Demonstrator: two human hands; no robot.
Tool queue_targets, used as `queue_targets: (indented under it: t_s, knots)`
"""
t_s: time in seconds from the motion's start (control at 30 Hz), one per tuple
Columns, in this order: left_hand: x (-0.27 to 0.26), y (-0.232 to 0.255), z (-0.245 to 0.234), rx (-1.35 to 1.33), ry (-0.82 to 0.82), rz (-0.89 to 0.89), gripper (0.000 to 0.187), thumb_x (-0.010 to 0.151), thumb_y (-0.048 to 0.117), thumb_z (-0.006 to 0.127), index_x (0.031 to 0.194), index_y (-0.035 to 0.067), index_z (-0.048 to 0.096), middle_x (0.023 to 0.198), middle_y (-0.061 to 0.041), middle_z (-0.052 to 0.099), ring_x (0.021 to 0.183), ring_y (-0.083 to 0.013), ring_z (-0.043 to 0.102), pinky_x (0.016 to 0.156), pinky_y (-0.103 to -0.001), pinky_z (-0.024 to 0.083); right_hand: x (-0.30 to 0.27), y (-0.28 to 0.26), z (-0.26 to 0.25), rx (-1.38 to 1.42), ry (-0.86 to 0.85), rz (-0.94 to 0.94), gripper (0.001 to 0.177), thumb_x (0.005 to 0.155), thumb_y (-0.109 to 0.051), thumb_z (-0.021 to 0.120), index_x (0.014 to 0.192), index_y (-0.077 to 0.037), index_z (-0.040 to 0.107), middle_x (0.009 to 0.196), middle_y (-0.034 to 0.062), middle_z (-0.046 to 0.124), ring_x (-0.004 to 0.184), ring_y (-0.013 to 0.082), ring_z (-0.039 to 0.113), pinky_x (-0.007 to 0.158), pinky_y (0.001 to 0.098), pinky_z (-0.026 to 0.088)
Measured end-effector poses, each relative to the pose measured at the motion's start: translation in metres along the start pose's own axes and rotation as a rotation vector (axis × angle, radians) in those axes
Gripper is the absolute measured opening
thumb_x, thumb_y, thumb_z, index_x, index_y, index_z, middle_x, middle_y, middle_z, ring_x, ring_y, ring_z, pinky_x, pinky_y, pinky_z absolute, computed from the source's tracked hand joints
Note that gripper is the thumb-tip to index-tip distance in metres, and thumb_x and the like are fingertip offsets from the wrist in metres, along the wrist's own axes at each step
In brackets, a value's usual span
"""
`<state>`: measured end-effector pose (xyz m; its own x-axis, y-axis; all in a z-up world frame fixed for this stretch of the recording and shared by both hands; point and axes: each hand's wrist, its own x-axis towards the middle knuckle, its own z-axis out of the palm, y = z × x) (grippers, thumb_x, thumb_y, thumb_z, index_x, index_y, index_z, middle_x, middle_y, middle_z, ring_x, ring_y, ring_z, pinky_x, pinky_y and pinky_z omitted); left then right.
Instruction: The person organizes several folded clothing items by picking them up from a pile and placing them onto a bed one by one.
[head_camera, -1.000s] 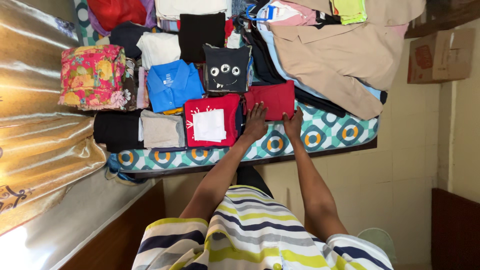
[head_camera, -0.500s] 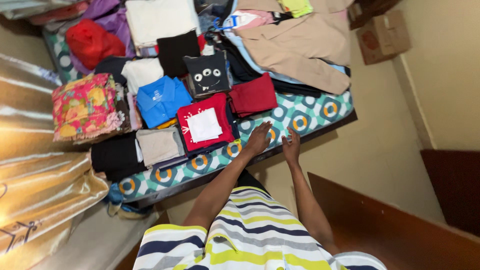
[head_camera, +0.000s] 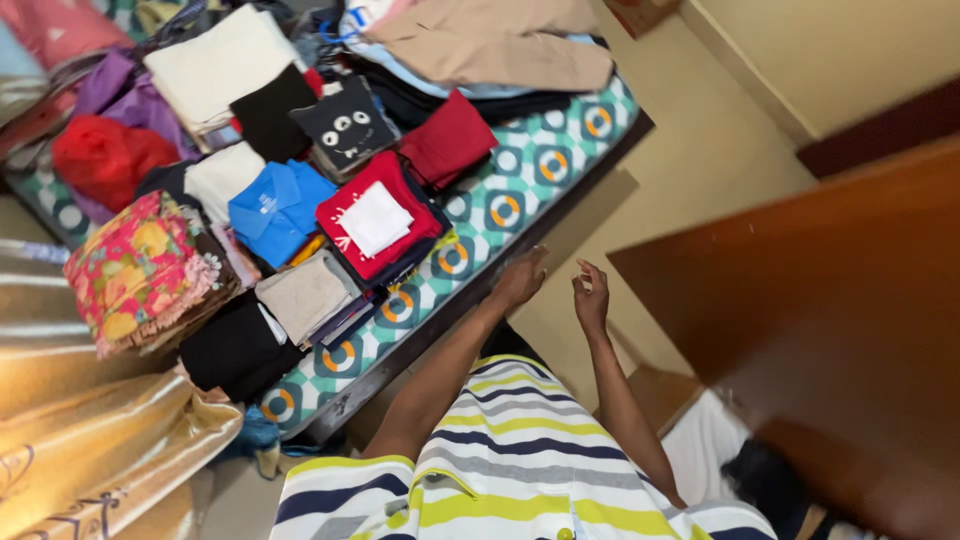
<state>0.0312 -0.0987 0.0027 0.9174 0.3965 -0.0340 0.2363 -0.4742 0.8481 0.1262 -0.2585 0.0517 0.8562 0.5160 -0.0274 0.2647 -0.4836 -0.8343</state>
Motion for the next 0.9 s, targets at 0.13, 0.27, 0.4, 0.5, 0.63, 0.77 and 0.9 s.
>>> queue_targets:
  t_s: [0.13, 0.27, 0.4, 0.5, 0.63, 0.77, 0.9]
  knots:
    - [-0.033, 0.02, 0.022, 0.003, -0.096, 0.112, 0.052, 0.099, 0.016, 0.06, 0.147, 0.0, 0.048, 0.153, -0.023, 0.049, 0.144, -0.0391, 0.042, 0.12, -0.045, 0.034, -0.055, 0.016, -0.027, 0.033, 0.113, 0.039, 0.039, 0.095, -0.009, 0.069, 0.133, -0.015, 0.066, 0.124, 0.0099, 0.061, 0.105, 0.0205, 0.064, 0.092, 0.0347, 0.053]
    - [-0.051, 0.049, 0.041, -0.047, -0.235, 0.108, 0.05, 0.099, 0.016, 0.059, 0.147, 0.002, 0.049, 0.152, -0.021, 0.05, 0.142, -0.0384, 0.044, 0.118, -0.045, 0.035, -0.101, 0.032, -0.053, 0.047, 0.227, 0.121, 0.036, 0.096, -0.009, 0.069, 0.132, -0.013, 0.066, 0.125, 0.0102, 0.061, 0.106, 0.0197, 0.064, 0.093, 0.0341, 0.053]
    - [-0.067, 0.076, 0.07, -0.079, -0.352, 0.2, 0.05, 0.099, 0.017, 0.059, 0.147, 0.003, 0.05, 0.152, -0.02, 0.051, 0.14, -0.0376, 0.048, 0.118, -0.043, 0.039, -0.147, 0.05, -0.083, 0.057, 0.369, 0.17, 0.036, 0.097, -0.01, 0.069, 0.132, -0.011, 0.066, 0.125, 0.01, 0.063, 0.107, 0.0201, 0.066, 0.096, 0.0349, 0.054]
    - [-0.078, 0.094, 0.095, -0.036, -0.46, 0.247, 0.052, 0.099, 0.018, 0.059, 0.148, 0.005, 0.048, 0.152, -0.019, 0.05, 0.139, -0.0374, 0.047, 0.116, -0.043, 0.039, -0.18, 0.062, -0.105, 0.106, 0.417, 0.274, 0.037, 0.098, -0.01, 0.065, 0.135, -0.011, 0.063, 0.129, 0.0105, 0.059, 0.111, 0.0201, 0.065, 0.092, 0.0339, 0.056]
    - [-0.093, 0.114, 0.128, -0.006, -0.608, 0.355, 0.051, 0.102, 0.018, 0.056, 0.15, 0.005, 0.046, 0.154, -0.019, 0.048, 0.139, -0.0384, 0.046, 0.114, -0.045, 0.039, -0.219, 0.083, -0.134, 0.067, 0.515, 0.335, 0.035, 0.101, -0.007, 0.066, 0.136, -0.009, 0.064, 0.132, 0.0124, 0.058, 0.118, 0.0219, 0.063, 0.096, 0.0347, 0.054]
    - [-0.109, 0.129, 0.172, 0.003, -0.727, 0.341, 0.051, 0.101, 0.02, 0.057, 0.149, 0.006, 0.047, 0.153, -0.018, 0.049, 0.137, -0.0383, 0.05, 0.112, -0.045, 0.043, -0.258, 0.112, -0.164, 0.23, 0.686, 0.294, 0.038, 0.098, -0.004, 0.064, 0.136, -0.008, 0.062, 0.127, 0.0114, 0.061, 0.113, 0.0192, 0.064, 0.095, 0.0312, 0.055]
    - [-0.128, 0.146, 0.228, -0.009, -0.791, 0.37, 0.051, 0.1, 0.019, 0.058, 0.148, 0.006, 0.048, 0.151, -0.018, 0.051, 0.134, -0.039, 0.052, 0.11, -0.045, 0.045, -0.298, 0.14, -0.196, 0.101, 0.778, 0.382, 0.035, 0.097, -0.006, 0.07, 0.131, -0.011, 0.066, 0.116, 0.0102, 0.065, 0.098, 0.0168, 0.064, 0.086, 0.0298, 0.054]
